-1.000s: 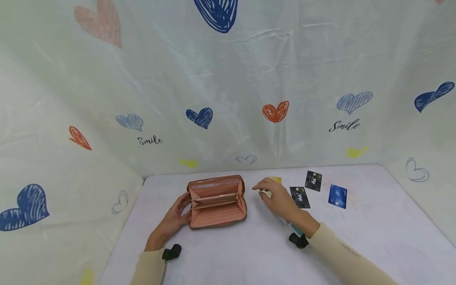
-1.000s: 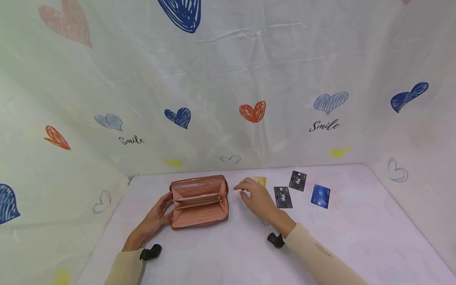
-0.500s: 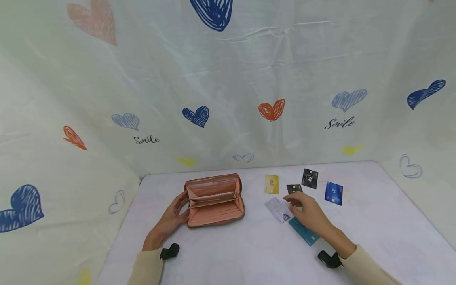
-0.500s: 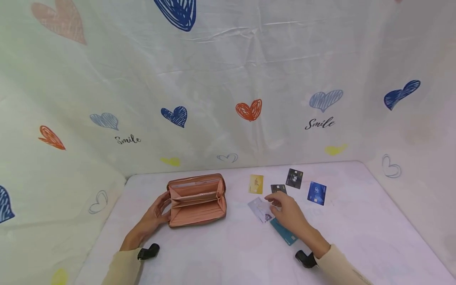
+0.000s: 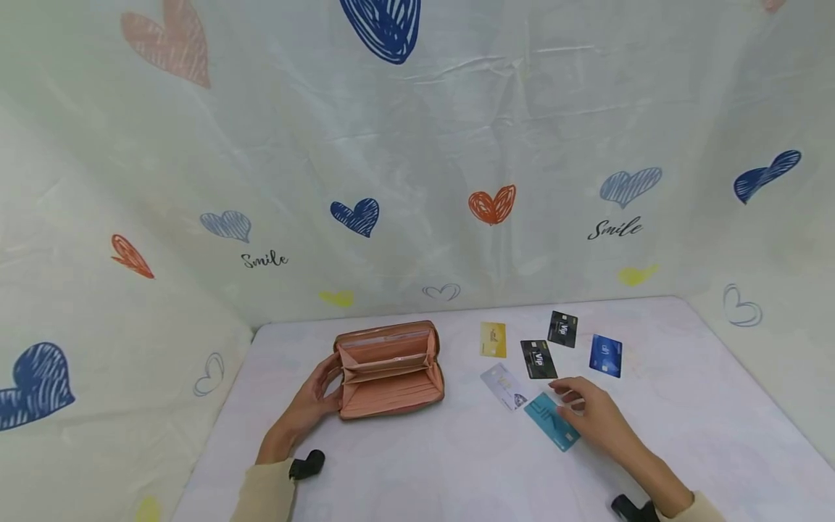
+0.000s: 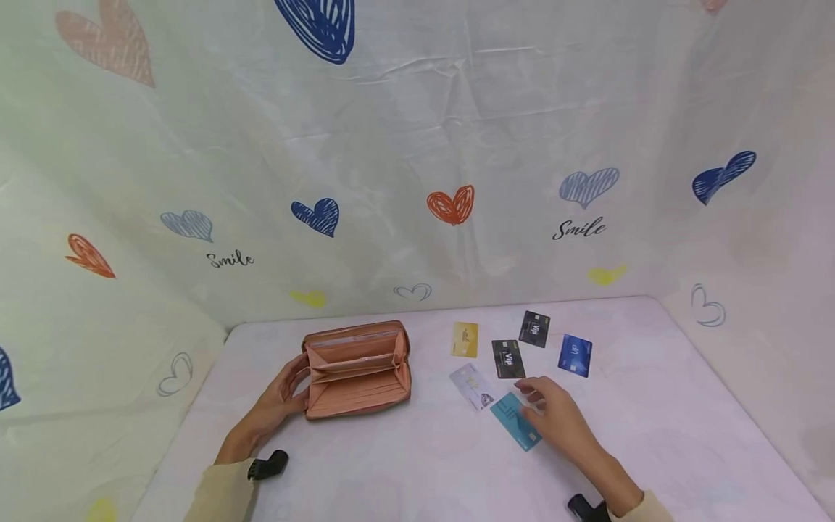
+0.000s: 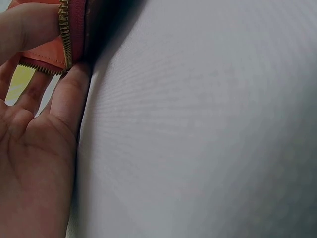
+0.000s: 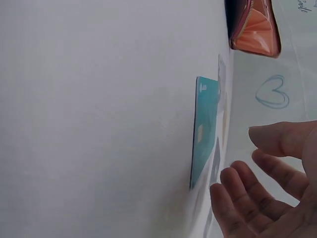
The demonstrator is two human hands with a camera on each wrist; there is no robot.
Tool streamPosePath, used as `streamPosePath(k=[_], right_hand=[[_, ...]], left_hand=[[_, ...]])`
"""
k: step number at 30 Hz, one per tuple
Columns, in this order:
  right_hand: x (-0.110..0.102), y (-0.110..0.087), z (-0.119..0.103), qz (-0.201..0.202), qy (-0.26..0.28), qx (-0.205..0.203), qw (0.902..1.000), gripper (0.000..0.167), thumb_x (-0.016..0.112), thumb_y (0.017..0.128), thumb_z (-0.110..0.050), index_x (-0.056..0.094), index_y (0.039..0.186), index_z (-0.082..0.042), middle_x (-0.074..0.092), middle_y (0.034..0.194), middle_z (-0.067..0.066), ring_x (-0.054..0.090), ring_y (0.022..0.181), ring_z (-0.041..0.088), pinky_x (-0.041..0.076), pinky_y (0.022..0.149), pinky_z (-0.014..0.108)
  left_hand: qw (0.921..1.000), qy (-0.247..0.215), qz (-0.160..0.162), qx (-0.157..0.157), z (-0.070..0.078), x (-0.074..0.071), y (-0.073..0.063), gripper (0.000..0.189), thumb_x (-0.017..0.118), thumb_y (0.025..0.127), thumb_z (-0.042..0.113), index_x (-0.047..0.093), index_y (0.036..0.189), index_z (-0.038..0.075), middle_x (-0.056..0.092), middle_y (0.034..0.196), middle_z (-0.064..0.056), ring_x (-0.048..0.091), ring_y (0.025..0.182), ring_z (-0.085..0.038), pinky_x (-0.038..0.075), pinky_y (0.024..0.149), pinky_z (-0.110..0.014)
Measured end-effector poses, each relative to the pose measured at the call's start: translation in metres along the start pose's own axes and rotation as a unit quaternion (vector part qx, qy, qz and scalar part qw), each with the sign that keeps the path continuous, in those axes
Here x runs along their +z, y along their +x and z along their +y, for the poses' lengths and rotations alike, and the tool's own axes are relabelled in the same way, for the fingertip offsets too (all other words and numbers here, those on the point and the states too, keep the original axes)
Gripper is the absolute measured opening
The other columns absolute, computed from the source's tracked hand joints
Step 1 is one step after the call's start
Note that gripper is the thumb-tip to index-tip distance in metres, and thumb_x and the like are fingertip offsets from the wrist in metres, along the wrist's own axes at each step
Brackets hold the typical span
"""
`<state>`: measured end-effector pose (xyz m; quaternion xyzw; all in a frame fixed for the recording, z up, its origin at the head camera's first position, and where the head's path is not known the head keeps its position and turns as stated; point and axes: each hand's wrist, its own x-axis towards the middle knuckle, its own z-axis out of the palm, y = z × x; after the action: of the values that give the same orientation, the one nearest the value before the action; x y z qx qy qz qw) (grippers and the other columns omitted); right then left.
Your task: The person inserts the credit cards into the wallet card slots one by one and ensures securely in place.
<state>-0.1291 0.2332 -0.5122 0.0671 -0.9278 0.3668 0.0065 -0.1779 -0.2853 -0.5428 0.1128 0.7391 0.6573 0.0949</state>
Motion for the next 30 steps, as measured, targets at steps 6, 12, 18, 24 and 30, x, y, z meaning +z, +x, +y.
streamPosePath(k=[6,12,18,24,30], right_hand=[[0.000,-0.010,0.003,-0.017,-0.018,0.038,0.9990,0.052,0.080,0.087,-0.002,0.062,0.135,0.006,0.068,0.124,0.021,0.067,0.108,0.034,0.059,0.094,0.051],[0.003,-0.011,0.003,-0.048,-0.047,0.066,0.9956,0.064,0.087,0.085,-0.010,0.058,0.140,0.004,0.064,0.129,0.020,0.063,0.115,0.037,0.055,0.099,0.057],[0.005,-0.011,-0.001,-0.060,-0.053,0.072,0.9942,0.079,0.091,0.082,-0.016,0.051,0.146,0.008,0.061,0.130,0.022,0.061,0.119,0.040,0.052,0.102,0.060],[0.010,-0.010,-0.008,-0.060,-0.081,0.087,0.9911,0.082,0.093,0.079,-0.018,0.053,0.145,0.008,0.056,0.133,0.027,0.057,0.121,0.042,0.051,0.103,0.063],[0.014,-0.008,-0.012,-0.049,-0.097,0.092,0.9898,0.078,0.094,0.078,-0.015,0.056,0.143,0.008,0.055,0.133,0.027,0.056,0.122,0.043,0.051,0.103,0.063]], left_hand=[[1.0000,-0.002,0.003,-0.002,0.000,0.001,-0.001,0.099,0.075,0.088,-0.011,0.018,0.167,0.001,0.015,0.173,-0.023,0.038,0.134,0.015,0.039,0.109,-0.013],[1.0000,-0.006,0.001,-0.003,0.000,0.000,-0.001,0.100,0.075,0.088,-0.010,0.017,0.168,0.002,0.014,0.173,-0.023,0.037,0.134,0.016,0.038,0.110,-0.013],[1.0000,-0.007,0.001,0.001,-0.001,0.000,0.000,0.102,0.074,0.085,-0.013,0.015,0.167,0.000,0.013,0.173,-0.024,0.038,0.133,0.018,0.038,0.109,-0.012],[1.0000,-0.006,-0.007,-0.002,-0.003,0.000,0.001,0.102,0.074,0.085,-0.013,0.015,0.167,0.001,0.012,0.173,-0.024,0.037,0.134,0.017,0.038,0.109,-0.012],[0.9999,-0.011,-0.010,0.002,-0.002,-0.002,0.000,0.101,0.073,0.086,-0.014,0.014,0.167,0.001,0.011,0.173,-0.026,0.037,0.134,0.015,0.038,0.108,-0.011]])
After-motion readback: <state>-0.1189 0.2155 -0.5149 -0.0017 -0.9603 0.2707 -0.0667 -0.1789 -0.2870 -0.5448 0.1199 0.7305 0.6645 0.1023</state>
